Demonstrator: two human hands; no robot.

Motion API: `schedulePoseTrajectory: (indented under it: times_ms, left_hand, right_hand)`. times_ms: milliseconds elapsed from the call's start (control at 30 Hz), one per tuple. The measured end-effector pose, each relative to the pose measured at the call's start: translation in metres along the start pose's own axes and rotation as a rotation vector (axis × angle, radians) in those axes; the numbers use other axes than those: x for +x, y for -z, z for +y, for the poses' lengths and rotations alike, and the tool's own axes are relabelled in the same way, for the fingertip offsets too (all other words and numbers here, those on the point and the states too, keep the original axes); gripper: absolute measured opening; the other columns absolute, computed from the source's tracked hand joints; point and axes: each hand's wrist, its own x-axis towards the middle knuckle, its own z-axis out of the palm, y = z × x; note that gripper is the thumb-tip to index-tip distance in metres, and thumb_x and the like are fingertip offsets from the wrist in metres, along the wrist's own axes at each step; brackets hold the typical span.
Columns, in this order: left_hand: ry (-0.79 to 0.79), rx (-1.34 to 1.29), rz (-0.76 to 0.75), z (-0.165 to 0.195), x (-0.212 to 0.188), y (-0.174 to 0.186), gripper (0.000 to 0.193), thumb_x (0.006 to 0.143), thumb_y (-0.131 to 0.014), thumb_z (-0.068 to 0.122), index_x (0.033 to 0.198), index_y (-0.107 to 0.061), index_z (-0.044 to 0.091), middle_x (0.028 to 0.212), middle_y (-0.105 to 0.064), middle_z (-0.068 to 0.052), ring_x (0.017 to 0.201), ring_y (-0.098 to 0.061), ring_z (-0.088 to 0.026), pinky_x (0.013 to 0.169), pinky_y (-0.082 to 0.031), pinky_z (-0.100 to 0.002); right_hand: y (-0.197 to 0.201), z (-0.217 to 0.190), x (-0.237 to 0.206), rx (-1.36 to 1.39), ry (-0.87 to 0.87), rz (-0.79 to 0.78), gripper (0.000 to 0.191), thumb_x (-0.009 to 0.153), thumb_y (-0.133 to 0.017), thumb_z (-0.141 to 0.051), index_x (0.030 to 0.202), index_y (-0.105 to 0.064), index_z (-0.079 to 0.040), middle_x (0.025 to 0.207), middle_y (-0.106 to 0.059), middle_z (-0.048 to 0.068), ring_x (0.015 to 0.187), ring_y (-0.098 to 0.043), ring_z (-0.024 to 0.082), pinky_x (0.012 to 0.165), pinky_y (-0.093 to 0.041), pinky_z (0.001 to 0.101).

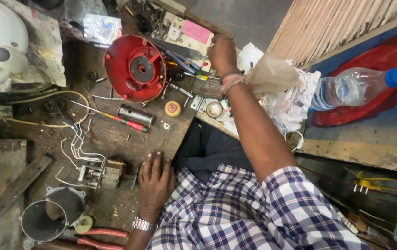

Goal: The person disassembles a small electric motor, removes the rotor and stator, and cleans the components with a cloth. They then reassemble the motor parts on a cluttered workbench.

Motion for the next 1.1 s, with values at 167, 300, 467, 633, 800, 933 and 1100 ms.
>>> schedulePoseTrajectory:
  times_ms: [167, 300, 467, 633, 800, 933, 1100]
  left_hand:
    - [0.009, -0.005, -0.016, -0.002, 0.002, -0.002, 0.038, 0.091, -0.068, 0.024, 0.125, -0.069, 0.007, 0.146, -0.055, -0.018, 0.138, -0.046, -0.041, 0.11, -0.04, -0.053]
    - [0.004, -0.008, -0.014, -0.003, 0.001, -0.002, 0.039, 0.09, -0.067, 0.024, 0.124, -0.069, 0.007, 0.145, -0.056, -0.019, 0.137, -0.047, -0.042, 0.109, -0.04, -0.053]
    - [0.013, -0.01, -0.005, -0.004, 0.0, 0.0, 0.037, 0.091, -0.067, 0.024, 0.124, -0.07, 0.007, 0.143, -0.056, -0.018, 0.137, -0.047, -0.041, 0.11, -0.041, -0.054]
    - [0.021, -0.007, -0.004, -0.006, -0.002, 0.002, 0.036, 0.091, -0.067, 0.023, 0.123, -0.07, 0.007, 0.143, -0.057, -0.018, 0.138, -0.047, -0.041, 0.11, -0.041, -0.053]
    - [0.01, -0.018, -0.03, -0.01, -0.001, 0.0, 0.037, 0.091, -0.067, 0.025, 0.123, -0.07, 0.007, 0.143, -0.057, -0.018, 0.137, -0.047, -0.041, 0.109, -0.041, -0.053]
    - [0.013, -0.016, -0.031, -0.012, 0.002, -0.004, 0.038, 0.091, -0.067, 0.025, 0.124, -0.069, 0.007, 0.144, -0.056, -0.018, 0.136, -0.047, -0.041, 0.109, -0.041, -0.053]
    - [0.023, -0.014, -0.046, -0.01, 0.008, -0.009, 0.038, 0.089, -0.066, 0.025, 0.123, -0.069, 0.007, 0.143, -0.056, -0.018, 0.135, -0.047, -0.041, 0.109, -0.04, -0.054]
  right_hand:
    - [0.003, -0.015, 0.012, -0.035, -0.178, -0.074, 0.054, 0.067, -0.09, -0.025, 0.105, -0.064, 0.003, 0.105, -0.071, 0.025, 0.1, -0.069, 0.041, 0.086, -0.056, 0.0467]
    - [0.005, -0.035, 0.011, -0.027, -0.332, -0.039, 0.062, 0.067, -0.088, -0.023, 0.113, -0.055, 0.001, 0.109, -0.069, 0.025, 0.101, -0.07, 0.042, 0.087, -0.057, 0.0472]
    - [-0.003, -0.031, 0.007, 0.03, -0.299, 0.07, 0.053, 0.066, -0.084, -0.018, 0.108, -0.056, -0.001, 0.107, -0.069, 0.023, 0.1, -0.07, 0.042, 0.085, -0.057, 0.046]
    - [-0.004, -0.013, 0.011, 0.029, -0.201, 0.042, 0.05, 0.065, -0.084, -0.017, 0.104, -0.056, -0.002, 0.099, -0.072, 0.017, 0.095, -0.071, 0.039, 0.082, -0.056, 0.0433]
    - [0.007, -0.003, 0.015, -0.043, -0.062, -0.07, 0.039, 0.072, -0.082, -0.016, 0.103, -0.061, -0.008, 0.096, -0.075, 0.013, 0.095, -0.072, 0.035, 0.083, -0.056, 0.0439]
    - [-0.006, -0.025, 0.023, -0.055, 0.212, -0.1, 0.022, 0.091, -0.065, -0.008, 0.111, -0.069, -0.016, 0.111, -0.076, 0.012, 0.105, -0.073, 0.033, 0.093, -0.056, 0.0447]
    - [-0.032, -0.059, 0.027, -0.102, 0.713, -0.172, 0.041, 0.092, -0.055, -0.008, 0.132, -0.063, -0.01, 0.135, -0.065, 0.015, 0.125, -0.053, 0.044, 0.1, -0.03, 0.066]
